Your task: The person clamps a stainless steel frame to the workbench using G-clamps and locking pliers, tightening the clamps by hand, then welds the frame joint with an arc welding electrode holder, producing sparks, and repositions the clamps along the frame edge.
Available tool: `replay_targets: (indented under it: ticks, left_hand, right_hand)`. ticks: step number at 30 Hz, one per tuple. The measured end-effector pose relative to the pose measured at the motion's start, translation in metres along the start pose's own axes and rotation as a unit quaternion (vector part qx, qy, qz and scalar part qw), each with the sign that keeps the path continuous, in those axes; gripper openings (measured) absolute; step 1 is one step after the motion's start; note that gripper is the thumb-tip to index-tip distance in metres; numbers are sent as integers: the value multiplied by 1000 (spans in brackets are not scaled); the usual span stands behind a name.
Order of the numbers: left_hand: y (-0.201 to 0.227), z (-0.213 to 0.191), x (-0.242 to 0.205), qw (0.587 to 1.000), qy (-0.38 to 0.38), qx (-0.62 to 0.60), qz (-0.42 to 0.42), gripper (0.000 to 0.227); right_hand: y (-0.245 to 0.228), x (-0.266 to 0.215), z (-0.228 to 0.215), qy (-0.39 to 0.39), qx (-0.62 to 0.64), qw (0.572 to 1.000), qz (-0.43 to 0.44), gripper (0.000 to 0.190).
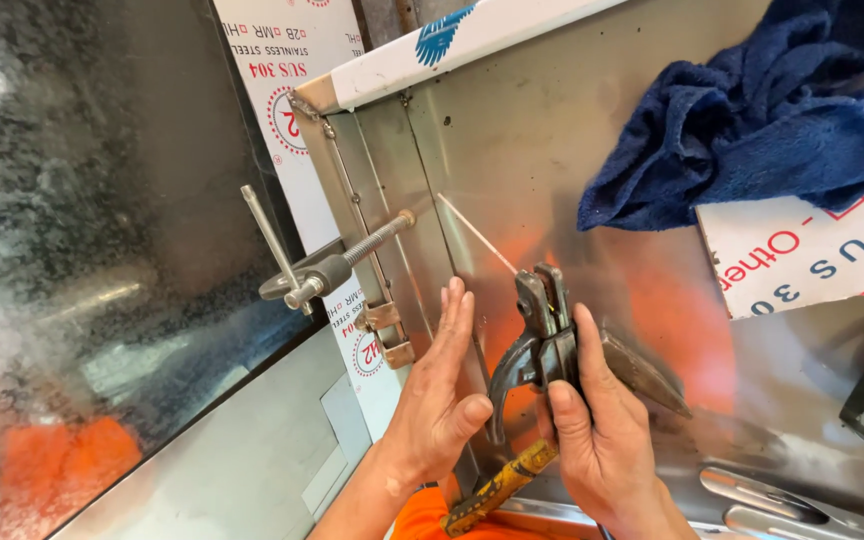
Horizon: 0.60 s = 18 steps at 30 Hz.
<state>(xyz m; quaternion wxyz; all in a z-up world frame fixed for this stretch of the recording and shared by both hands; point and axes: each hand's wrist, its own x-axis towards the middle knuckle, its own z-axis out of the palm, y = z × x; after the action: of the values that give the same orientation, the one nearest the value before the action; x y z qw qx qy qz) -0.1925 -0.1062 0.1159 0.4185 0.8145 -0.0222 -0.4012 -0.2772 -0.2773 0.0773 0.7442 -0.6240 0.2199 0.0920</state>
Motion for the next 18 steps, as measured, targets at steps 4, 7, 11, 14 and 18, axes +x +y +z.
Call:
replay_targets:
  ticks: [4, 7, 11, 14, 18]
  left_hand:
    - [1, -3, 0, 1000, 4, -8, -6, 131]
    - [-1, -3, 0, 1000, -4, -18, -3, 130]
    - [-2, -2, 0, 1000, -1, -26, 1, 129]
    - [-4, -1, 0, 1000, 2, -27, -3, 129]
    - [-3, -2, 0, 1000, 2, -27, -6, 128]
  right_hand:
    - [1, -1, 1, 1, -21, 1000, 3, 62]
    - [1, -2, 0, 8, -61, 998, -18, 61]
    - [4, -2, 2, 9, -44, 999, -10, 62]
    - [4, -1, 0, 3, -46, 999, -6, 62]
    - [5, -1, 1, 0, -26, 1000, -8, 62]
